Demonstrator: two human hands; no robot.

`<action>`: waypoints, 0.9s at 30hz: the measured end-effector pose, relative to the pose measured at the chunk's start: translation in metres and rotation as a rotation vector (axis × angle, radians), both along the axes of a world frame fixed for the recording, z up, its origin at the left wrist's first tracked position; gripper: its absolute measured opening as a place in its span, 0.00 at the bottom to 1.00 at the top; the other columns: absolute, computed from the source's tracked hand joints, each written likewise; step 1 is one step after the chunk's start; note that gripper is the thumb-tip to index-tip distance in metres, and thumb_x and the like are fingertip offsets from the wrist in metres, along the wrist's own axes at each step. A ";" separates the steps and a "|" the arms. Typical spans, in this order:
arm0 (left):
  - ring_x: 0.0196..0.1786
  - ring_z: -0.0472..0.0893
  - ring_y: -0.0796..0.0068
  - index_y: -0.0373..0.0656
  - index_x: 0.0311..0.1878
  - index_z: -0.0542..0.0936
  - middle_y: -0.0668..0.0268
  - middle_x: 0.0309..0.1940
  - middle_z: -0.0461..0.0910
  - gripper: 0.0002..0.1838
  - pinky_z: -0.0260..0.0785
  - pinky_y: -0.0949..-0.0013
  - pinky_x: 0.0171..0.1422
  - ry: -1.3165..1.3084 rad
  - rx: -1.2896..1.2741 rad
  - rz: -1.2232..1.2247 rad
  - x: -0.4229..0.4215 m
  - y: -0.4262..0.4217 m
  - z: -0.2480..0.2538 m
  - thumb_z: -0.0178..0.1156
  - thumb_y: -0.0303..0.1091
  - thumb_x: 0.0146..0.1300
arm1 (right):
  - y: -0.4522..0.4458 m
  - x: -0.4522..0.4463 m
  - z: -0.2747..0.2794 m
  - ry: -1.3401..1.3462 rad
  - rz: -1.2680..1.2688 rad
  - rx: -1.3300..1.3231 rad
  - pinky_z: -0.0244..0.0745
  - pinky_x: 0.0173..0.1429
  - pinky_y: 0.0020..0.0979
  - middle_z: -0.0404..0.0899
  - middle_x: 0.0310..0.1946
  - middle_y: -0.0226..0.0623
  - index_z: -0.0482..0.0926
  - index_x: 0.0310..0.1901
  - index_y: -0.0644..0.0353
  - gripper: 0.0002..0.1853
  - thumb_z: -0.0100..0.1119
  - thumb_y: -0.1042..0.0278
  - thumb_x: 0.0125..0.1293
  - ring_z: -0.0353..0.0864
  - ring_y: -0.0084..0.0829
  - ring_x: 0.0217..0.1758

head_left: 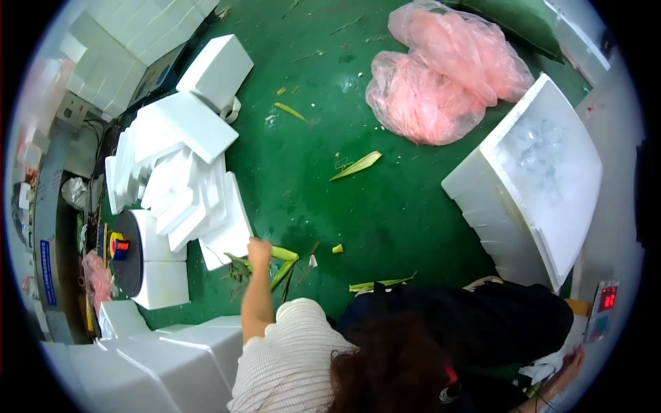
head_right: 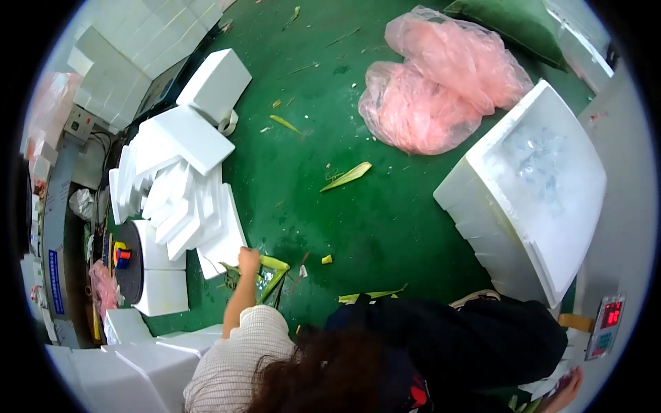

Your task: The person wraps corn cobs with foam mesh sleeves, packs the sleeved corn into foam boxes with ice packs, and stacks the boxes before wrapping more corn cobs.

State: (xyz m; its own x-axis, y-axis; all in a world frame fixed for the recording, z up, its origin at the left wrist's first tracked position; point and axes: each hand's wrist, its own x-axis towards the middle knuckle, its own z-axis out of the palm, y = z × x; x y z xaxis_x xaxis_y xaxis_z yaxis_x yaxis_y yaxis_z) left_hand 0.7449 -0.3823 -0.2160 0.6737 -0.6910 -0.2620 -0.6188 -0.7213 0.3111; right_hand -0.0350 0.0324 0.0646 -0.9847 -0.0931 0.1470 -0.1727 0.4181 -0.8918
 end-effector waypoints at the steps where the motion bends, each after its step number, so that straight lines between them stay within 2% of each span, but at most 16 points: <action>1: 0.44 0.77 0.45 0.38 0.42 0.74 0.45 0.42 0.76 0.19 0.69 0.51 0.49 0.015 -0.077 -0.107 -0.037 0.002 -0.005 0.59 0.38 0.47 | -0.013 -0.011 0.006 0.029 0.034 0.043 0.66 0.39 0.20 0.75 0.41 0.30 0.75 0.51 0.58 0.16 0.53 0.62 0.64 0.70 0.20 0.35; 2: 0.43 0.77 0.48 0.39 0.41 0.75 0.47 0.41 0.77 0.19 0.70 0.53 0.48 -0.034 -0.133 -0.250 -0.078 -0.001 -0.013 0.60 0.37 0.45 | -0.022 -0.029 0.009 0.055 0.068 0.086 0.63 0.35 0.15 0.77 0.35 0.28 0.77 0.48 0.57 0.13 0.55 0.64 0.63 0.69 0.16 0.31; 3: 0.45 0.77 0.51 0.38 0.44 0.75 0.49 0.41 0.77 0.20 0.70 0.56 0.48 0.188 -0.120 -0.320 -0.122 -0.012 0.001 0.61 0.36 0.45 | -0.026 -0.046 0.012 0.028 0.162 0.102 0.63 0.34 0.16 0.77 0.34 0.27 0.76 0.48 0.57 0.13 0.55 0.65 0.63 0.69 0.16 0.30; 4: 0.46 0.76 0.53 0.37 0.46 0.75 0.51 0.41 0.77 0.21 0.70 0.58 0.50 0.335 -0.284 -0.435 -0.165 -0.020 0.007 0.60 0.35 0.47 | -0.033 -0.056 0.016 0.003 0.261 0.114 0.63 0.32 0.16 0.77 0.34 0.26 0.76 0.48 0.57 0.13 0.54 0.65 0.63 0.69 0.15 0.29; 6: 0.46 0.76 0.54 0.38 0.48 0.74 0.53 0.43 0.76 0.19 0.70 0.60 0.50 0.474 -0.533 -0.717 -0.259 -0.040 0.069 0.59 0.32 0.50 | -0.061 -0.053 0.019 0.086 0.300 0.177 0.63 0.30 0.17 0.77 0.33 0.25 0.76 0.48 0.56 0.12 0.53 0.66 0.64 0.68 0.15 0.27; 7: 0.37 0.77 0.65 0.39 0.47 0.74 0.59 0.36 0.76 0.18 0.70 0.66 0.43 0.569 -0.668 -0.828 -0.300 -0.047 0.104 0.60 0.30 0.52 | -0.076 -0.042 0.022 0.143 0.319 0.213 0.63 0.30 0.17 0.77 0.33 0.25 0.75 0.48 0.56 0.12 0.53 0.66 0.64 0.69 0.15 0.27; 8: 0.37 0.75 0.66 0.38 0.47 0.73 0.59 0.34 0.74 0.17 0.70 0.68 0.42 0.679 -0.786 -0.960 -0.336 -0.053 0.145 0.60 0.29 0.53 | -0.088 -0.030 0.023 0.200 0.341 0.247 0.63 0.31 0.17 0.76 0.33 0.26 0.75 0.48 0.55 0.11 0.53 0.67 0.64 0.69 0.15 0.28; 10: 0.37 0.76 0.63 0.37 0.46 0.72 0.57 0.34 0.74 0.15 0.69 0.67 0.44 0.787 -1.004 -1.151 -0.402 -0.069 0.202 0.59 0.27 0.54 | -0.098 -0.010 0.022 0.210 0.380 0.231 0.65 0.32 0.17 0.76 0.35 0.26 0.74 0.49 0.57 0.12 0.52 0.68 0.64 0.70 0.15 0.29; 12: 0.37 0.75 0.58 0.37 0.44 0.72 0.56 0.34 0.74 0.13 0.68 0.64 0.44 0.808 -1.122 -1.285 -0.464 -0.083 0.230 0.58 0.27 0.54 | -0.107 0.018 0.021 0.250 0.446 0.339 0.67 0.33 0.18 0.76 0.36 0.27 0.73 0.50 0.57 0.13 0.52 0.71 0.64 0.72 0.17 0.31; 14: 0.36 0.74 0.55 0.37 0.41 0.72 0.55 0.34 0.74 0.11 0.67 0.60 0.43 0.671 -1.223 -1.404 -0.515 -0.091 0.245 0.58 0.29 0.55 | -0.098 0.025 -0.004 0.280 0.536 0.268 0.69 0.35 0.19 0.75 0.36 0.31 0.72 0.50 0.60 0.13 0.51 0.76 0.63 0.73 0.18 0.33; 15: 0.36 0.74 0.55 0.38 0.39 0.73 0.56 0.32 0.74 0.10 0.66 0.59 0.43 0.658 -1.211 -1.484 -0.540 -0.097 0.241 0.58 0.31 0.55 | -0.091 0.027 -0.014 0.176 0.542 0.286 0.69 0.36 0.20 0.75 0.36 0.31 0.72 0.49 0.61 0.12 0.51 0.76 0.63 0.73 0.18 0.34; 18: 0.34 0.75 0.54 0.39 0.37 0.75 0.55 0.29 0.75 0.11 0.68 0.56 0.38 0.493 -0.877 -1.634 -0.580 -0.116 0.188 0.58 0.37 0.57 | -0.089 0.052 -0.021 -0.162 0.460 0.296 0.71 0.36 0.21 0.75 0.35 0.32 0.71 0.47 0.63 0.11 0.50 0.77 0.62 0.74 0.20 0.36; 20: 0.23 0.76 0.52 0.40 0.21 0.75 0.55 0.17 0.75 0.18 0.69 0.54 0.31 0.137 -0.526 -1.720 -0.580 -0.114 0.182 0.56 0.43 0.59 | -0.114 0.075 0.002 -0.117 0.467 0.259 0.72 0.35 0.22 0.76 0.33 0.35 0.73 0.44 0.64 0.09 0.51 0.78 0.61 0.76 0.22 0.33; 21: 0.20 0.74 0.50 0.40 0.17 0.73 0.54 0.14 0.74 0.22 0.66 0.53 0.28 0.241 -0.621 -1.676 -0.580 -0.111 0.179 0.55 0.46 0.60 | -0.120 0.075 0.007 -0.086 0.497 0.270 0.73 0.35 0.24 0.77 0.30 0.37 0.74 0.41 0.65 0.08 0.52 0.79 0.59 0.77 0.25 0.31; 24: 0.21 0.74 0.52 0.40 0.18 0.72 0.55 0.15 0.74 0.20 0.65 0.55 0.27 0.062 -0.431 -1.750 -0.582 -0.113 0.194 0.57 0.44 0.59 | -0.126 0.063 0.015 -0.024 0.616 0.313 0.73 0.35 0.26 0.78 0.27 0.41 0.75 0.39 0.66 0.10 0.55 0.81 0.52 0.79 0.31 0.29; 27: 0.20 0.73 0.57 0.42 0.18 0.71 0.60 0.15 0.72 0.14 0.63 0.59 0.25 0.037 -0.430 -1.769 -0.581 -0.111 0.194 0.58 0.36 0.56 | -0.120 0.039 -0.008 -0.297 0.460 0.182 0.73 0.35 0.25 0.78 0.25 0.39 0.75 0.38 0.66 0.09 0.54 0.81 0.54 0.79 0.28 0.28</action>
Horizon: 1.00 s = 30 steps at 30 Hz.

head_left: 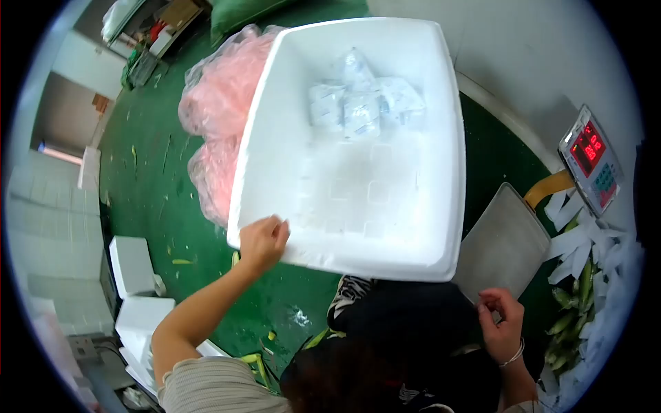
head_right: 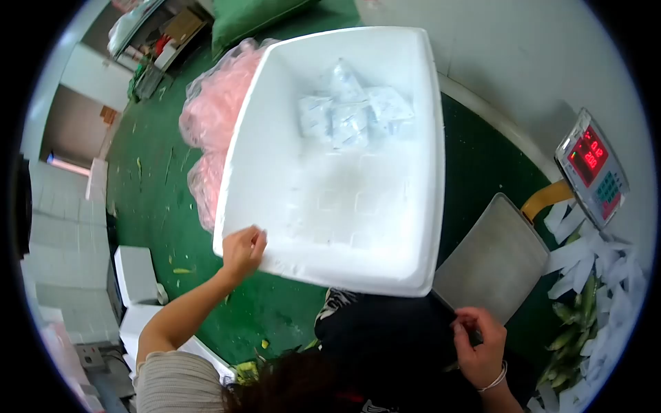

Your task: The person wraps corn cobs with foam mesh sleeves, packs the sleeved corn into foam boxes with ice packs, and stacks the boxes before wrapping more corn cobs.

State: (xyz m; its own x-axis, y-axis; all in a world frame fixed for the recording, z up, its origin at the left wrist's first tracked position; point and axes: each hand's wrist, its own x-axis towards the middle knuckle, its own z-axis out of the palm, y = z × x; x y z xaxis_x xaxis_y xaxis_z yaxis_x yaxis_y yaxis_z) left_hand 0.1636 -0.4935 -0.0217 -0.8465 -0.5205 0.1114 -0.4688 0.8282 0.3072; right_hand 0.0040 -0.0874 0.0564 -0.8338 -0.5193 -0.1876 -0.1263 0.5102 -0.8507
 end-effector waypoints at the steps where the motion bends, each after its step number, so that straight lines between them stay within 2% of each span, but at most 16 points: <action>1: 0.20 0.73 0.59 0.42 0.20 0.72 0.61 0.15 0.72 0.11 0.63 0.61 0.25 -0.005 0.036 -0.009 0.000 0.000 0.001 0.57 0.33 0.55 | 0.004 -0.008 -0.011 -0.023 -0.021 -0.016 0.73 0.35 0.25 0.78 0.25 0.39 0.75 0.38 0.66 0.09 0.54 0.81 0.54 0.79 0.28 0.28; 4: 0.21 0.73 0.59 0.42 0.21 0.72 0.61 0.17 0.72 0.08 0.63 0.61 0.26 -0.031 0.108 0.004 -0.008 0.003 0.007 0.57 0.31 0.53 | 0.012 -0.024 -0.019 -0.156 -0.132 0.047 0.72 0.34 0.23 0.78 0.26 0.37 0.75 0.39 0.66 0.08 0.54 0.80 0.56 0.77 0.24 0.27; 6: 0.22 0.73 0.58 0.42 0.22 0.72 0.61 0.19 0.73 0.05 0.64 0.61 0.26 -0.018 0.131 -0.019 -0.009 0.002 0.006 0.56 0.29 0.51 | 0.005 -0.030 -0.010 -0.338 -0.251 -0.057 0.70 0.31 0.20 0.78 0.27 0.34 0.75 0.39 0.65 0.07 0.54 0.79 0.58 0.75 0.20 0.26; 11: 0.26 0.73 0.56 0.42 0.25 0.71 0.60 0.21 0.71 0.03 0.64 0.59 0.30 -0.083 0.140 -0.127 -0.009 -0.005 0.012 0.55 0.28 0.49 | -0.006 -0.018 -0.002 -0.486 -0.374 -0.098 0.68 0.30 0.18 0.76 0.28 0.32 0.74 0.41 0.65 0.07 0.52 0.79 0.60 0.72 0.18 0.26; 13: 0.26 0.73 0.56 0.43 0.25 0.70 0.60 0.20 0.70 0.04 0.64 0.58 0.29 -0.057 0.134 -0.124 -0.010 -0.005 0.013 0.56 0.28 0.48 | -0.005 -0.007 -0.017 -0.472 -0.448 -0.076 0.68 0.31 0.18 0.76 0.29 0.31 0.74 0.41 0.64 0.07 0.51 0.79 0.61 0.73 0.18 0.28; 14: 0.26 0.73 0.56 0.43 0.25 0.70 0.59 0.20 0.70 0.04 0.65 0.58 0.29 -0.049 0.129 -0.131 -0.010 -0.006 0.012 0.56 0.28 0.47 | -0.003 -0.001 -0.028 -0.365 -0.382 -0.053 0.69 0.33 0.20 0.76 0.30 0.31 0.74 0.40 0.64 0.06 0.51 0.79 0.61 0.74 0.20 0.30; 15: 0.26 0.73 0.56 0.42 0.25 0.70 0.59 0.20 0.70 0.05 0.65 0.58 0.29 -0.045 0.124 -0.132 -0.009 -0.007 0.011 0.57 0.28 0.46 | -0.004 0.006 -0.034 -0.408 -0.415 -0.016 0.69 0.37 0.21 0.75 0.30 0.32 0.74 0.40 0.64 0.06 0.50 0.78 0.62 0.74 0.20 0.33; 17: 0.26 0.73 0.57 0.43 0.23 0.70 0.61 0.18 0.70 0.05 0.66 0.56 0.30 -0.068 0.124 -0.097 -0.007 -0.009 0.008 0.57 0.30 0.47 | 0.024 0.032 -0.068 -0.408 -0.397 0.176 0.70 0.38 0.21 0.75 0.29 0.33 0.74 0.40 0.65 0.06 0.50 0.78 0.62 0.74 0.20 0.32; 19: 0.33 0.75 0.58 0.41 0.31 0.75 0.58 0.25 0.73 0.08 0.68 0.56 0.37 -0.266 0.093 -0.068 -0.004 -0.006 0.003 0.56 0.34 0.50 | 0.068 0.084 -0.083 -0.067 -0.326 0.411 0.69 0.33 0.22 0.75 0.27 0.34 0.74 0.39 0.64 0.05 0.51 0.77 0.61 0.72 0.20 0.28; 21: 0.43 0.74 0.58 0.37 0.44 0.75 0.53 0.37 0.73 0.18 0.67 0.57 0.46 -0.327 -0.242 0.118 -0.025 0.009 0.031 0.55 0.38 0.53 | 0.058 0.095 -0.010 -0.533 -0.558 -0.003 0.68 0.28 0.21 0.75 0.26 0.33 0.73 0.39 0.62 0.05 0.51 0.77 0.61 0.71 0.20 0.24; 23: 0.49 0.72 0.54 0.34 0.54 0.70 0.49 0.45 0.70 0.25 0.66 0.57 0.51 -0.312 0.081 0.220 -0.040 0.027 0.093 0.57 0.38 0.53 | -0.002 0.072 0.131 -0.490 -0.273 0.104 0.67 0.27 0.19 0.76 0.26 0.33 0.73 0.40 0.61 0.05 0.52 0.75 0.62 0.70 0.18 0.23; 24: 0.48 0.72 0.53 0.36 0.52 0.71 0.49 0.45 0.70 0.23 0.67 0.56 0.50 -0.270 0.238 0.287 -0.030 0.047 0.115 0.57 0.38 0.53 | -0.025 0.064 0.193 -0.584 -0.289 0.158 0.68 0.27 0.19 0.75 0.26 0.32 0.72 0.40 0.61 0.06 0.52 0.75 0.62 0.70 0.18 0.23; 25: 0.46 0.73 0.52 0.38 0.50 0.72 0.50 0.45 0.70 0.21 0.67 0.56 0.49 -0.205 0.374 0.342 -0.024 0.058 0.134 0.58 0.38 0.53 | -0.048 0.053 0.230 -0.667 -0.311 0.191 0.68 0.27 0.19 0.75 0.26 0.32 0.72 0.41 0.61 0.06 0.52 0.75 0.61 0.70 0.18 0.23; 27: 0.44 0.74 0.51 0.43 0.46 0.73 0.50 0.44 0.70 0.18 0.68 0.56 0.47 -0.058 0.728 0.480 0.010 0.083 0.185 0.59 0.37 0.52 | -0.029 0.041 0.232 -0.617 -0.176 0.168 0.68 0.26 0.20 0.76 0.25 0.32 0.72 0.40 0.61 0.07 0.53 0.76 0.59 0.71 0.19 0.21; 29: 0.42 0.75 0.52 0.44 0.40 0.74 0.52 0.39 0.73 0.12 0.69 0.56 0.46 0.045 0.851 0.623 0.060 0.095 0.227 0.58 0.36 0.52 | -0.042 0.018 0.240 -0.662 -0.005 0.251 0.69 0.24 0.21 0.76 0.24 0.34 0.72 0.41 0.62 0.08 0.54 0.76 0.58 0.72 0.21 0.21; 30: 0.42 0.76 0.53 0.42 0.38 0.75 0.53 0.36 0.75 0.11 0.70 0.57 0.45 0.117 0.837 0.731 0.088 0.098 0.247 0.58 0.35 0.52 | -0.034 0.004 0.224 -0.651 0.078 0.228 0.70 0.24 0.21 0.76 0.23 0.36 0.72 0.40 0.62 0.08 0.55 0.76 0.58 0.72 0.22 0.20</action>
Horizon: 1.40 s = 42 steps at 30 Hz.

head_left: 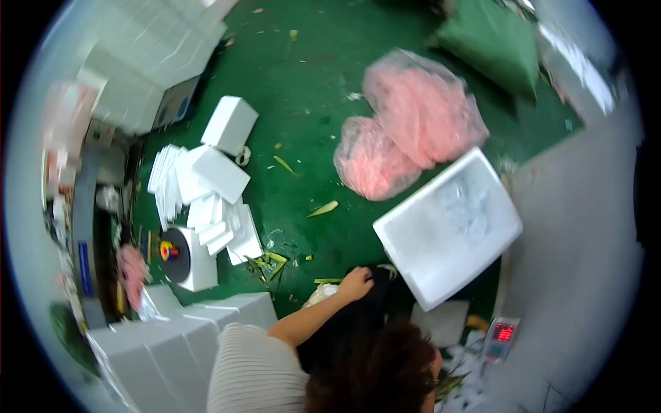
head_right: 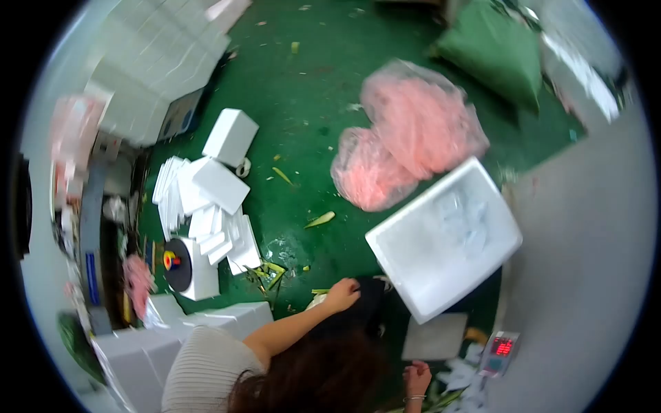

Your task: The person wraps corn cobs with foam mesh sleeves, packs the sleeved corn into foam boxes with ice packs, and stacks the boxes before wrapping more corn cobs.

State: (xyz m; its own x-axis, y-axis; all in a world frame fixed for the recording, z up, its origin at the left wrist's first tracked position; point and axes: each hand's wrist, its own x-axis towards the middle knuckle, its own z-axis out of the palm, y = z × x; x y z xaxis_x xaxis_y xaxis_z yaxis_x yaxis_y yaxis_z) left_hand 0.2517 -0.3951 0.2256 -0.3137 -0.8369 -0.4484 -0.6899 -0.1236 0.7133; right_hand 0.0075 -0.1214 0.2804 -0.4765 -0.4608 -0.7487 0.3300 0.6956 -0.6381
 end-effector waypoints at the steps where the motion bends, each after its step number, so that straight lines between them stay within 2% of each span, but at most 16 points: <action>1: 0.41 0.77 0.55 0.41 0.36 0.76 0.54 0.33 0.77 0.10 0.71 0.58 0.45 0.018 -0.020 0.128 0.027 0.002 0.022 0.57 0.34 0.52 | -0.014 -0.012 0.008 0.118 0.167 0.103 0.72 0.26 0.23 0.77 0.23 0.36 0.73 0.39 0.61 0.07 0.55 0.75 0.58 0.74 0.24 0.22; 5: 0.29 0.81 0.61 0.40 0.32 0.78 0.59 0.24 0.80 0.07 0.73 0.63 0.35 -0.008 -0.043 0.644 0.131 0.003 0.072 0.59 0.33 0.51 | 0.003 -0.072 -0.053 0.205 0.393 0.168 0.72 0.21 0.27 0.78 0.24 0.42 0.72 0.35 0.62 0.03 0.51 0.74 0.60 0.75 0.29 0.18; 8: 0.27 0.81 0.62 0.40 0.31 0.78 0.59 0.22 0.79 0.05 0.72 0.65 0.33 0.049 -0.033 0.877 0.184 -0.027 0.095 0.59 0.30 0.52 | -0.081 -0.031 0.012 0.030 0.509 0.216 0.74 0.21 0.30 0.78 0.23 0.44 0.73 0.37 0.64 0.06 0.49 0.74 0.60 0.77 0.32 0.19; 10: 0.26 0.80 0.63 0.41 0.31 0.78 0.59 0.21 0.78 0.04 0.72 0.66 0.32 0.145 -0.069 0.972 0.204 -0.056 0.087 0.59 0.29 0.52 | -0.132 -0.003 0.029 0.474 1.064 0.012 0.77 0.35 0.34 0.79 0.26 0.44 0.77 0.35 0.63 0.08 0.52 0.68 0.60 0.80 0.35 0.29; 17: 0.28 0.79 0.78 0.40 0.35 0.78 0.66 0.25 0.79 0.05 0.72 0.73 0.35 0.645 0.162 1.147 0.313 -0.168 0.068 0.59 0.29 0.55 | -0.421 0.174 0.013 0.422 2.034 0.410 0.76 0.39 0.38 0.81 0.30 0.43 0.80 0.36 0.57 0.13 0.54 0.57 0.58 0.81 0.41 0.34; 18: 0.27 0.78 0.79 0.40 0.35 0.78 0.67 0.26 0.79 0.05 0.72 0.74 0.34 0.642 0.084 1.241 0.336 -0.163 0.049 0.59 0.29 0.55 | -0.469 0.204 -0.012 0.521 2.030 0.322 0.74 0.45 0.42 0.81 0.34 0.45 0.82 0.37 0.55 0.19 0.52 0.49 0.57 0.80 0.45 0.40; 20: 0.26 0.77 0.79 0.41 0.35 0.77 0.67 0.25 0.78 0.05 0.70 0.74 0.31 0.674 0.068 1.530 0.386 -0.160 0.055 0.60 0.29 0.56 | -0.589 0.266 -0.022 0.351 1.776 0.004 0.74 0.33 0.41 0.79 0.22 0.46 0.79 0.28 0.63 0.13 0.53 0.61 0.58 0.79 0.44 0.26; 21: 0.25 0.76 0.79 0.41 0.35 0.77 0.67 0.24 0.77 0.04 0.70 0.74 0.29 0.710 0.150 1.727 0.414 -0.163 0.079 0.60 0.28 0.56 | -0.652 0.327 0.001 0.674 1.821 -0.353 0.73 0.29 0.38 0.79 0.20 0.44 0.79 0.27 0.64 0.14 0.53 0.60 0.57 0.78 0.40 0.22; 22: 0.24 0.74 0.79 0.40 0.34 0.77 0.67 0.23 0.77 0.04 0.69 0.74 0.28 0.703 0.145 1.874 0.431 -0.151 0.083 0.59 0.28 0.56 | -0.710 0.364 -0.009 0.605 1.799 -0.178 0.73 0.30 0.38 0.79 0.22 0.45 0.79 0.27 0.64 0.14 0.54 0.60 0.57 0.79 0.38 0.25; 23: 0.23 0.73 0.79 0.40 0.33 0.76 0.66 0.23 0.76 0.03 0.68 0.74 0.26 0.693 0.147 2.017 0.442 -0.133 0.085 0.59 0.28 0.56 | -0.753 0.427 0.023 0.948 1.795 -0.286 0.72 0.32 0.39 0.79 0.24 0.47 0.78 0.25 0.64 0.14 0.52 0.61 0.57 0.79 0.39 0.28; 24: 0.22 0.72 0.79 0.39 0.32 0.76 0.66 0.22 0.76 0.03 0.67 0.74 0.25 0.528 0.171 2.085 0.445 -0.114 0.084 0.58 0.28 0.56 | -0.805 0.452 -0.003 0.673 1.826 -0.225 0.73 0.36 0.41 0.80 0.28 0.49 0.78 0.30 0.64 0.13 0.52 0.62 0.57 0.79 0.45 0.32; 27: 0.21 0.71 0.78 0.37 0.29 0.76 0.65 0.20 0.74 0.05 0.66 0.71 0.24 0.279 0.324 2.241 0.419 -0.080 0.093 0.58 0.29 0.55 | -0.918 0.573 -0.019 0.760 2.018 -0.489 0.74 0.42 0.43 0.79 0.31 0.47 0.73 0.34 0.63 0.11 0.55 0.66 0.52 0.79 0.48 0.37; 29: 0.20 0.72 0.71 0.36 0.25 0.75 0.59 0.21 0.76 0.08 0.68 0.65 0.25 -0.516 0.174 1.403 0.322 0.012 0.006 0.57 0.31 0.53 | -0.976 0.661 -0.037 0.897 2.199 -0.353 0.73 0.51 0.45 0.78 0.39 0.51 0.72 0.42 0.58 0.16 0.56 0.62 0.52 0.76 0.52 0.45; 35: 0.22 0.75 0.71 0.37 0.30 0.76 0.61 0.22 0.78 0.09 0.70 0.66 0.27 0.363 1.148 2.040 0.241 -0.159 0.093 0.55 0.34 0.57 | -1.054 0.915 -0.128 1.103 2.547 -0.311 0.71 0.57 0.41 0.66 0.55 0.51 0.62 0.57 0.61 0.35 0.64 0.60 0.48 0.73 0.49 0.54; 39: 0.24 0.77 0.71 0.39 0.33 0.77 0.61 0.23 0.79 0.10 0.72 0.66 0.27 0.617 1.396 2.058 0.175 -0.268 0.133 0.53 0.36 0.59 | -1.083 1.007 -0.222 1.371 2.568 -1.002 0.71 0.57 0.44 0.65 0.57 0.47 0.58 0.61 0.56 0.45 0.72 0.63 0.39 0.70 0.46 0.57; 42: 0.25 0.79 0.72 0.39 0.36 0.77 0.62 0.23 0.80 0.12 0.73 0.66 0.28 0.789 1.505 2.067 0.117 -0.343 0.187 0.52 0.38 0.61 | -1.095 1.045 -0.226 1.371 2.913 -0.535 0.71 0.58 0.41 0.72 0.54 0.45 0.59 0.61 0.58 0.54 0.79 0.56 0.28 0.73 0.44 0.56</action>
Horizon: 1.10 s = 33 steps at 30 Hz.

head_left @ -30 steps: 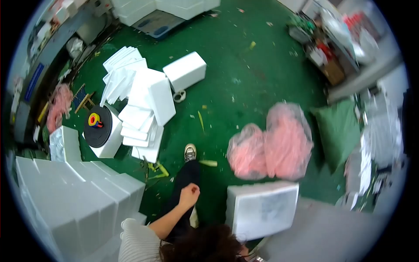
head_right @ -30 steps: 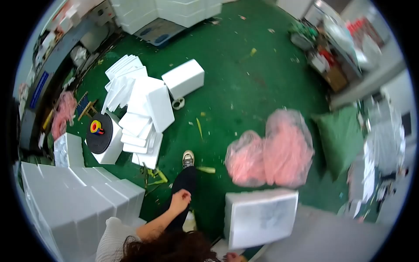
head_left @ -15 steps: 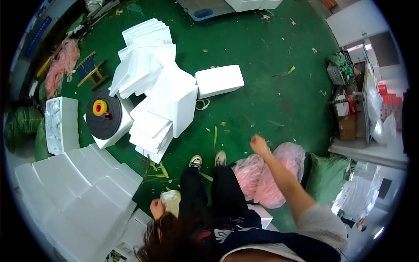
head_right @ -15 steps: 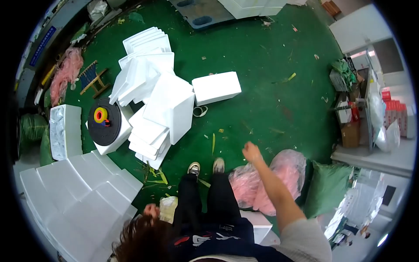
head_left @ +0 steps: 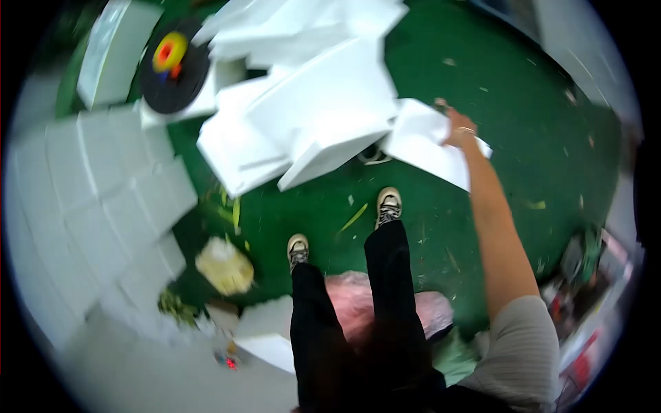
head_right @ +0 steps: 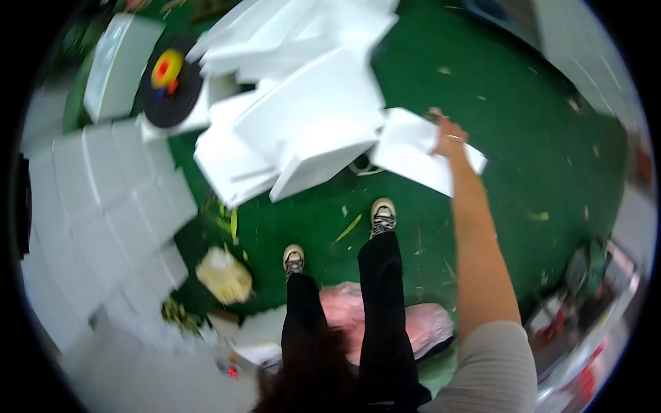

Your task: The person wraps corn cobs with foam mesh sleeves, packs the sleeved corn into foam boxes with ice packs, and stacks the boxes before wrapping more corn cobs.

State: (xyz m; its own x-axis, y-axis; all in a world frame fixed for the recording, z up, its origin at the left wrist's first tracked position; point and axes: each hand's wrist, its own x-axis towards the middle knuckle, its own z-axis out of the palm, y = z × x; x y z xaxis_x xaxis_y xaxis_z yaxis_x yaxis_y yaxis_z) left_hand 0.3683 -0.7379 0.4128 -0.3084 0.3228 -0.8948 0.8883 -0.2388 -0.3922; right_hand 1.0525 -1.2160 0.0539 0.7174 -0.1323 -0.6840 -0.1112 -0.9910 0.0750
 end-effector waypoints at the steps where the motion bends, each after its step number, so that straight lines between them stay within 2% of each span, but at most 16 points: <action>1: 0.25 0.79 0.72 0.40 0.37 0.78 0.62 0.23 0.80 0.12 0.74 0.66 0.28 0.014 -0.009 0.029 -0.016 -0.020 0.017 0.51 0.39 0.62 | -0.012 -0.008 -0.021 0.025 0.007 0.023 0.69 0.60 0.41 0.71 0.55 0.46 0.58 0.63 0.58 0.57 0.80 0.54 0.27 0.73 0.46 0.56; 4: 0.26 0.81 0.72 0.41 0.39 0.78 0.63 0.24 0.81 0.14 0.75 0.66 0.29 0.024 0.043 0.198 -0.056 -0.068 0.041 0.50 0.40 0.64 | -0.035 -0.057 -0.048 -0.016 0.233 0.048 0.60 0.66 0.44 0.69 0.58 0.51 0.56 0.65 0.63 0.59 0.76 0.45 0.32 0.67 0.44 0.62; 5: 0.26 0.81 0.72 0.41 0.40 0.78 0.63 0.24 0.81 0.14 0.75 0.66 0.29 0.026 0.102 0.319 -0.071 -0.084 0.041 0.50 0.41 0.64 | -0.040 -0.070 -0.044 0.241 0.173 0.047 0.59 0.66 0.44 0.66 0.59 0.55 0.55 0.64 0.69 0.58 0.72 0.40 0.37 0.66 0.47 0.63; 7: 0.25 0.80 0.69 0.36 0.39 0.77 0.59 0.24 0.80 0.12 0.75 0.66 0.26 0.022 0.289 0.701 -0.077 -0.109 0.024 0.54 0.36 0.61 | -0.075 -0.131 -0.050 0.299 0.207 0.185 0.60 0.65 0.42 0.69 0.55 0.60 0.60 0.61 0.74 0.53 0.67 0.38 0.43 0.67 0.53 0.60; 10: 0.24 0.79 0.68 0.33 0.38 0.77 0.58 0.25 0.79 0.11 0.75 0.65 0.26 -0.066 0.360 0.897 -0.052 -0.132 0.016 0.56 0.33 0.59 | -0.050 -0.199 0.052 -0.022 0.353 0.250 0.68 0.44 0.47 0.74 0.31 0.56 0.72 0.31 0.70 0.29 0.67 0.46 0.47 0.73 0.54 0.38; 15: 0.20 0.80 0.69 0.32 0.36 0.78 0.58 0.20 0.80 0.11 0.74 0.68 0.23 -0.128 0.333 0.871 -0.088 -0.145 -0.010 0.57 0.31 0.54 | 0.074 -0.214 0.233 0.099 0.406 0.329 0.73 0.39 0.44 0.78 0.25 0.54 0.75 0.26 0.69 0.27 0.70 0.48 0.42 0.78 0.53 0.32; 17: 0.21 0.81 0.68 0.32 0.34 0.79 0.57 0.20 0.80 0.11 0.75 0.67 0.23 -0.427 0.295 0.706 -0.138 -0.153 -0.042 0.56 0.30 0.51 | 0.152 -0.218 0.309 0.192 0.514 0.113 0.74 0.40 0.44 0.78 0.25 0.56 0.76 0.26 0.70 0.30 0.70 0.45 0.41 0.79 0.53 0.32; 19: 0.20 0.81 0.69 0.32 0.32 0.79 0.57 0.19 0.80 0.10 0.76 0.68 0.24 -0.297 0.481 1.055 -0.130 -0.116 -0.062 0.57 0.30 0.50 | 0.215 -0.228 0.364 0.268 0.669 0.153 0.74 0.41 0.44 0.78 0.25 0.57 0.76 0.27 0.70 0.31 0.69 0.42 0.41 0.79 0.53 0.31; 20: 0.26 0.83 0.62 0.34 0.33 0.80 0.53 0.24 0.81 0.13 0.77 0.62 0.30 -0.288 0.477 1.028 -0.132 -0.091 -0.077 0.58 0.35 0.51 | 0.257 -0.236 0.392 0.270 0.851 0.164 0.75 0.42 0.43 0.78 0.26 0.57 0.76 0.27 0.70 0.32 0.68 0.40 0.42 0.79 0.52 0.32; 21: 0.33 0.82 0.54 0.35 0.33 0.79 0.49 0.29 0.81 0.16 0.74 0.56 0.38 -0.423 0.619 0.472 -0.137 -0.069 -0.092 0.57 0.40 0.52 | 0.290 -0.245 0.404 0.280 0.918 0.160 0.75 0.41 0.43 0.79 0.27 0.55 0.77 0.27 0.69 0.32 0.67 0.39 0.42 0.79 0.52 0.34; 22: 0.38 0.79 0.48 0.36 0.32 0.79 0.48 0.31 0.80 0.17 0.70 0.51 0.43 -0.446 0.545 0.380 -0.127 -0.037 -0.099 0.56 0.43 0.53 | 0.355 -0.268 0.444 0.292 1.000 0.115 0.74 0.42 0.44 0.79 0.28 0.54 0.77 0.28 0.68 0.31 0.67 0.40 0.44 0.78 0.52 0.35; 24: 0.33 0.80 0.52 0.36 0.30 0.79 0.51 0.27 0.80 0.12 0.72 0.57 0.37 -0.656 0.943 0.779 -0.104 0.019 -0.082 0.56 0.37 0.52 | 0.448 -0.310 0.474 0.260 1.179 0.198 0.72 0.42 0.44 0.78 0.29 0.51 0.76 0.30 0.65 0.26 0.65 0.44 0.47 0.77 0.51 0.35; 25: 0.30 0.81 0.59 0.36 0.29 0.78 0.54 0.25 0.81 0.11 0.72 0.60 0.33 -0.895 0.741 0.971 -0.123 0.021 -0.142 0.57 0.36 0.51 | 0.492 -0.330 0.480 0.241 1.277 0.252 0.72 0.42 0.44 0.78 0.31 0.50 0.76 0.31 0.64 0.24 0.65 0.46 0.48 0.77 0.50 0.36; 28: 0.31 0.80 0.68 0.34 0.54 0.70 0.57 0.34 0.80 0.27 0.74 0.69 0.36 -1.054 0.422 1.545 -0.031 0.110 -0.035 0.61 0.42 0.58 | 0.611 -0.398 0.475 0.182 1.503 0.445 0.73 0.42 0.44 0.77 0.31 0.49 0.74 0.31 0.64 0.22 0.62 0.49 0.48 0.77 0.49 0.36; 30: 0.40 0.77 0.72 0.25 0.63 0.55 0.54 0.39 0.78 0.44 0.71 0.72 0.43 -1.158 0.444 1.689 0.011 0.151 0.033 0.63 0.51 0.57 | 0.678 -0.446 0.450 0.133 1.624 0.552 0.75 0.41 0.43 0.77 0.35 0.46 0.74 0.37 0.63 0.22 0.61 0.51 0.49 0.79 0.46 0.38; 33: 0.47 0.76 0.69 0.30 0.64 0.58 0.57 0.46 0.75 0.34 0.70 0.69 0.50 -1.289 0.563 1.754 0.010 0.197 0.032 0.53 0.48 0.65 | 0.756 -0.540 0.450 0.226 1.851 0.600 0.76 0.38 0.40 0.77 0.39 0.43 0.74 0.44 0.61 0.19 0.56 0.57 0.54 0.81 0.41 0.37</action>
State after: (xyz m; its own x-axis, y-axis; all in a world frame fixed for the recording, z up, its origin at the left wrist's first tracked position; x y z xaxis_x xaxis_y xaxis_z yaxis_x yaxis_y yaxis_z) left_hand 0.3782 -0.5410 0.4449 0.0058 0.6806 -0.7326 -0.2145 0.7164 0.6639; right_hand 0.5128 -0.4601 0.5039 -0.4151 0.8013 -0.4308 0.8842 0.2437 -0.3986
